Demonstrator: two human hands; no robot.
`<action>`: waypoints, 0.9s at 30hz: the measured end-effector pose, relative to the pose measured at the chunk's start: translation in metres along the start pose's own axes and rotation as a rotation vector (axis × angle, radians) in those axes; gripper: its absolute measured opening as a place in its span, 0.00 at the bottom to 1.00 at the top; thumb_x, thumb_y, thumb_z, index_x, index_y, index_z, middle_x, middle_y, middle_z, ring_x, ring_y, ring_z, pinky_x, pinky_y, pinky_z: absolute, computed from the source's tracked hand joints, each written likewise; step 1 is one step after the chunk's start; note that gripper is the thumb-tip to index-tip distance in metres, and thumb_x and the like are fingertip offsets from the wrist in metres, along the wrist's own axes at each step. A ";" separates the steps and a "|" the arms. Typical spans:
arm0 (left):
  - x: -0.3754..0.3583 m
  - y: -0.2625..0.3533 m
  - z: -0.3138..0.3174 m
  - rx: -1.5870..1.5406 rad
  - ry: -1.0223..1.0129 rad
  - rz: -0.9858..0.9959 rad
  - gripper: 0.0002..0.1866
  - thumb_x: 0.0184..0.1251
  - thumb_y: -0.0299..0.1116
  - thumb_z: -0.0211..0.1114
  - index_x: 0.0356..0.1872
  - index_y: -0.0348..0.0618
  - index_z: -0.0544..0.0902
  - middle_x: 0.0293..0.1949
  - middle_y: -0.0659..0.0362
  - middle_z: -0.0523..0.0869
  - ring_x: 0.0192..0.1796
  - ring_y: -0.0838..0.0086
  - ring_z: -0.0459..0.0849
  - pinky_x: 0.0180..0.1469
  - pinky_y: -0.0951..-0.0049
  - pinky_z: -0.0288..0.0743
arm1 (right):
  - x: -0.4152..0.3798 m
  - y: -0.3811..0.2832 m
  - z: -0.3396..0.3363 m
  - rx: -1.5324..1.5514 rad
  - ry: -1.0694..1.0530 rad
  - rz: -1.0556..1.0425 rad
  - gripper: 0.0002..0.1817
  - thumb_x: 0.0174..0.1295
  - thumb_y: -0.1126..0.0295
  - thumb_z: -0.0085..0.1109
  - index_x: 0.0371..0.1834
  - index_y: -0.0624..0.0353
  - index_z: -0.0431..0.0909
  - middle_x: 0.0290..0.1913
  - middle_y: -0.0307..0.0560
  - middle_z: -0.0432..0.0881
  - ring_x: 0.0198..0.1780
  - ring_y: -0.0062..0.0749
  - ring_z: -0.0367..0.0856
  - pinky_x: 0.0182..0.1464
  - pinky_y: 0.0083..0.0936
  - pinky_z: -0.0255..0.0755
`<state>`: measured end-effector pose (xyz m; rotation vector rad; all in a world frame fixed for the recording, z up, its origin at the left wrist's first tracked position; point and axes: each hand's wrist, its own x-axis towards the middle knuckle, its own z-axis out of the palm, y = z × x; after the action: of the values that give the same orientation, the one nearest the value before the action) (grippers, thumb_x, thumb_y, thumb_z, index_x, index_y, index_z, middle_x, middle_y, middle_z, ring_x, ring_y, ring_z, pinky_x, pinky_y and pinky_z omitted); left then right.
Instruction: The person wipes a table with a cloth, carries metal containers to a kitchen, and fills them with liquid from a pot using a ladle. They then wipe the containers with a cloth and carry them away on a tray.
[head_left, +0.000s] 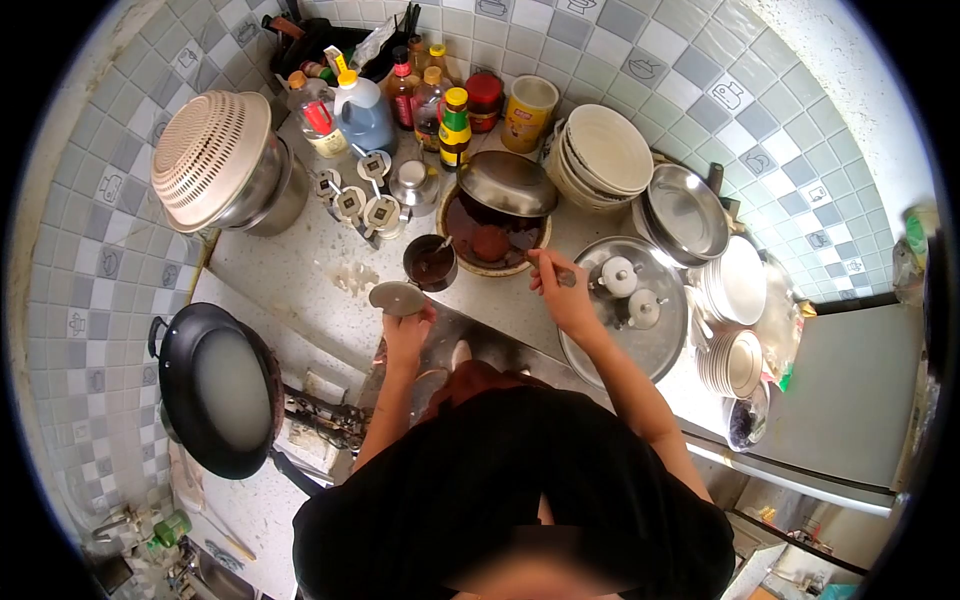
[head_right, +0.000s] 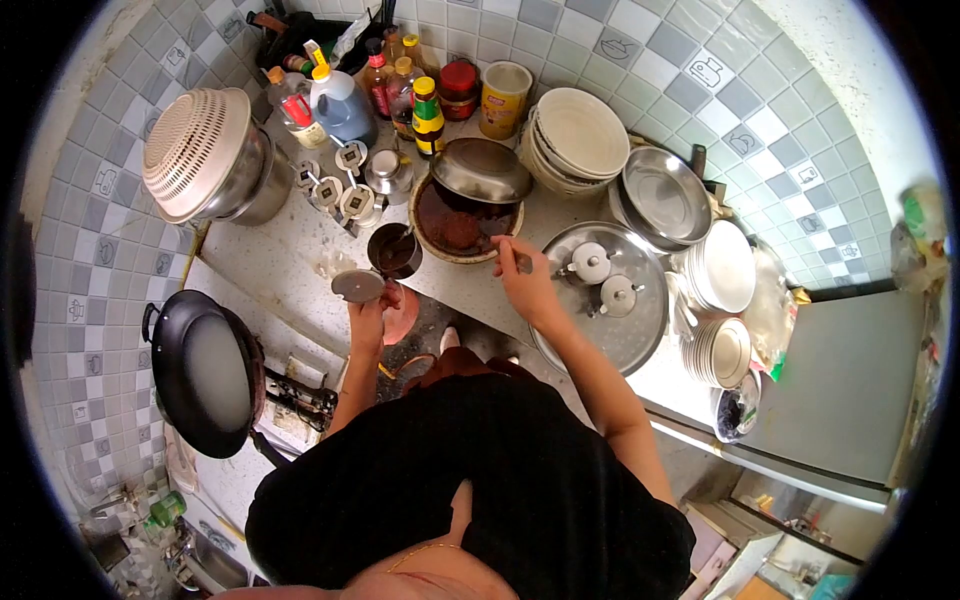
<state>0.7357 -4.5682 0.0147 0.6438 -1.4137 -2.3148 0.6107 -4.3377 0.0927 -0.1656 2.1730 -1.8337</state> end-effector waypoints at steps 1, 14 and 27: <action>0.000 -0.001 -0.001 -0.002 0.000 0.000 0.10 0.72 0.23 0.49 0.41 0.33 0.80 0.35 0.53 0.85 0.33 0.72 0.83 0.34 0.71 0.79 | -0.001 0.004 0.001 -0.026 -0.007 -0.048 0.17 0.75 0.63 0.49 0.51 0.66 0.81 0.31 0.42 0.80 0.30 0.20 0.77 0.33 0.18 0.70; 0.003 -0.012 -0.001 0.074 -0.010 0.028 0.09 0.67 0.26 0.52 0.38 0.35 0.80 0.28 0.57 0.83 0.28 0.75 0.81 0.32 0.76 0.75 | 0.011 0.006 -0.020 0.210 0.132 0.119 0.19 0.76 0.61 0.45 0.49 0.67 0.80 0.31 0.49 0.82 0.27 0.26 0.82 0.29 0.21 0.73; 0.023 -0.044 -0.008 0.100 -0.084 0.019 0.10 0.67 0.21 0.49 0.40 0.32 0.80 0.32 0.55 0.84 0.32 0.72 0.83 0.35 0.73 0.78 | 0.004 -0.023 -0.034 0.164 0.102 0.087 0.20 0.75 0.59 0.46 0.51 0.66 0.79 0.33 0.50 0.83 0.29 0.26 0.81 0.31 0.20 0.73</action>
<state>0.7178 -4.5667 -0.0326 0.5648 -1.5742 -2.2928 0.5947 -4.3109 0.1191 0.0576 2.0475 -1.9990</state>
